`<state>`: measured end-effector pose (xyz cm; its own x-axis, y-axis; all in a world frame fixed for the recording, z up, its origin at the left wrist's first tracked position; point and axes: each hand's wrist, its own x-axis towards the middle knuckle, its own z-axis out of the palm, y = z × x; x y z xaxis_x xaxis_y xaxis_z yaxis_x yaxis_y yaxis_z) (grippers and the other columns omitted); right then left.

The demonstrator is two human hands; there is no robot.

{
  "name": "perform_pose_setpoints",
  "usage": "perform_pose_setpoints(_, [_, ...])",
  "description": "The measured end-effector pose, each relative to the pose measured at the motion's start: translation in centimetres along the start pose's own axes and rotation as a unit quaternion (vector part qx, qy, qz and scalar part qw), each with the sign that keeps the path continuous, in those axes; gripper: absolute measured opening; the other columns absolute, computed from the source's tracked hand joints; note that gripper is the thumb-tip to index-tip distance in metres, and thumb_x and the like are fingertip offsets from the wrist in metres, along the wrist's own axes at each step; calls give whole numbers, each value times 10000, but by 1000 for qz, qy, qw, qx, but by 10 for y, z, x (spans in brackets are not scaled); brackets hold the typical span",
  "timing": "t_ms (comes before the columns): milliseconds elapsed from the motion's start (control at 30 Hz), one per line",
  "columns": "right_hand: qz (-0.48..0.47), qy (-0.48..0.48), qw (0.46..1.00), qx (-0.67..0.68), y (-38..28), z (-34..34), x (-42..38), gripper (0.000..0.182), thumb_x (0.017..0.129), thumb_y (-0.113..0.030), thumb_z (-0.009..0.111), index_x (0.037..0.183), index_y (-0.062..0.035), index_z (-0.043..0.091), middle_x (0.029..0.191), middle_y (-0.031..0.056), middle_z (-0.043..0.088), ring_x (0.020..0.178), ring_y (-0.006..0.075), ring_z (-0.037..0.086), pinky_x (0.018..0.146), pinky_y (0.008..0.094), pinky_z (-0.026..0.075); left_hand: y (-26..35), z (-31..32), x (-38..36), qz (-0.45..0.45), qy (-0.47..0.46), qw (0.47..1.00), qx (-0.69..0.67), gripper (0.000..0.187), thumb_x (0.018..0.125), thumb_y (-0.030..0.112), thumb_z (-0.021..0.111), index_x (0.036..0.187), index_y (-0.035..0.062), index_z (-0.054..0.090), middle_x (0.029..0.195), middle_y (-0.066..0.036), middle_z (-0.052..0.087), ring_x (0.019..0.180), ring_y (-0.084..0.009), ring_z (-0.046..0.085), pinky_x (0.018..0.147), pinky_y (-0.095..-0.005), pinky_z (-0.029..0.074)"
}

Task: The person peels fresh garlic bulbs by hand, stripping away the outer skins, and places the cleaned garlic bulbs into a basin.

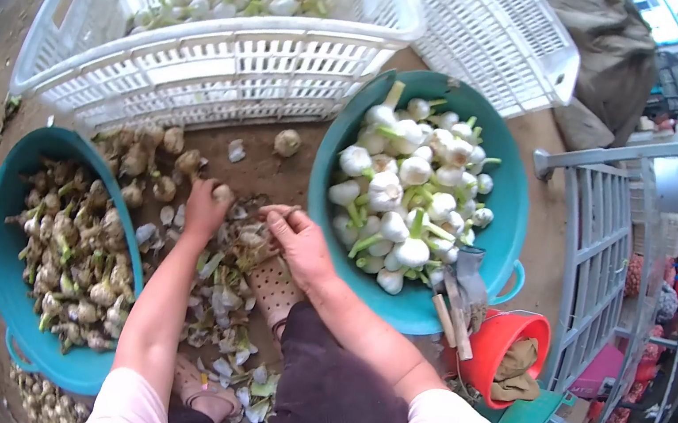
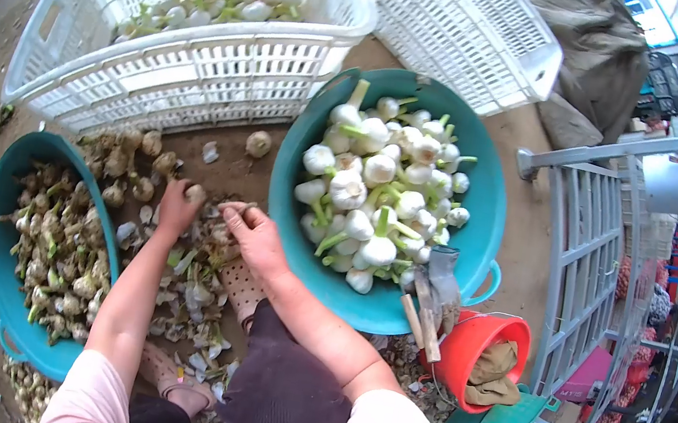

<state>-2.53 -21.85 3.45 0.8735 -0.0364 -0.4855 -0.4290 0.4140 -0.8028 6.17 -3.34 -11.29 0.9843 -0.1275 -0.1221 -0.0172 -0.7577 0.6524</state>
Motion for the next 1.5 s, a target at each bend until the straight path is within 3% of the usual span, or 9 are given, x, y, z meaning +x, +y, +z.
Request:
perform_pose_setpoints(133, [-23,71,983,169,10,-7,8,260,938,-240,579,1120,-56,609,884,-14,609,805,78,565,700,226,462,97,-37,-63,8,-54,907,-417,375,751,66,695,1096,11,557,1115,-137,569,1047,-302,562,922,-359,443])
perform_pose_setpoints(400, [-78,58,980,175,6,6,-10,211,953,-223,561,1046,-40,607,925,12,605,819,80,565,722,233,482,170,-57,-122,35,-27,927,-374,602,979,346,440,1432,-15,273,1420,-225,373,1320,-335,358,1085,-389,275])
perform_pose_setpoints(500, [-123,13,992,15,-3,13,-24,190,951,-206,565,1025,-39,616,913,-5,602,808,54,536,713,210,460,164,-63,-117,-41,-37,918,-394,521,960,419,482,1224,-29,495,1089,-190,585,934,-298,575,814,-372,449])
perform_pose_setpoints(700, [-147,7,983,107,-6,36,-18,171,955,-174,551,1044,-34,597,871,-6,577,773,52,511,708,210,443,162,-66,-124,-3,93,902,-421,601,915,509,518,1171,-34,499,1038,-136,554,951,-227,543,846,-328,430])
perform_pose_setpoints(1067, [67,-171,958,221,-12,13,-23,444,980,-397,449,1244,-43,493,1139,49,563,993,127,560,840,304,488,158,-81,-103,25,37,815,-578,438,863,55,642,1251,35,439,1179,-114,578,1112,-201,528,990,-335,393])
perform_pose_setpoints(1167, [-1,-95,995,-21,-5,5,-15,477,903,-418,599,1180,-31,561,1037,32,605,947,102,568,834,255,467,151,-100,-95,95,185,941,-265,387,804,33,677,1161,25,527,1053,-87,621,1032,-220,565,932,-356,415])
perform_pose_setpoints(1333, [-208,-104,905,-355,-27,6,-23,471,760,-183,765,1183,-67,594,1145,62,598,1037,194,558,920,329,443,132,-133,-80,286,77,952,78,109,819,134,684,827,31,647,814,-24,643,830,-168,594,709,-348,433])
perform_pose_setpoints(1433, [-322,-167,858,-363,-21,5,-18,486,725,-98,767,1182,-88,600,1204,89,578,1106,226,529,949,354,426,95,-126,-61,-225,-195,833,-467,178,896,202,634,915,25,621,863,-35,652,708,-111,607,596,-277,494])
perform_pose_setpoints(1500, [-255,-151,928,-224,-6,3,-12,504,679,-34,760,1158,-94,616,1237,98,560,1126,270,517,968,385,419,99,-113,-70,-297,-175,708,-616,215,923,210,597,1033,25,590,917,-45,650,772,-131,629,643,-270,523])
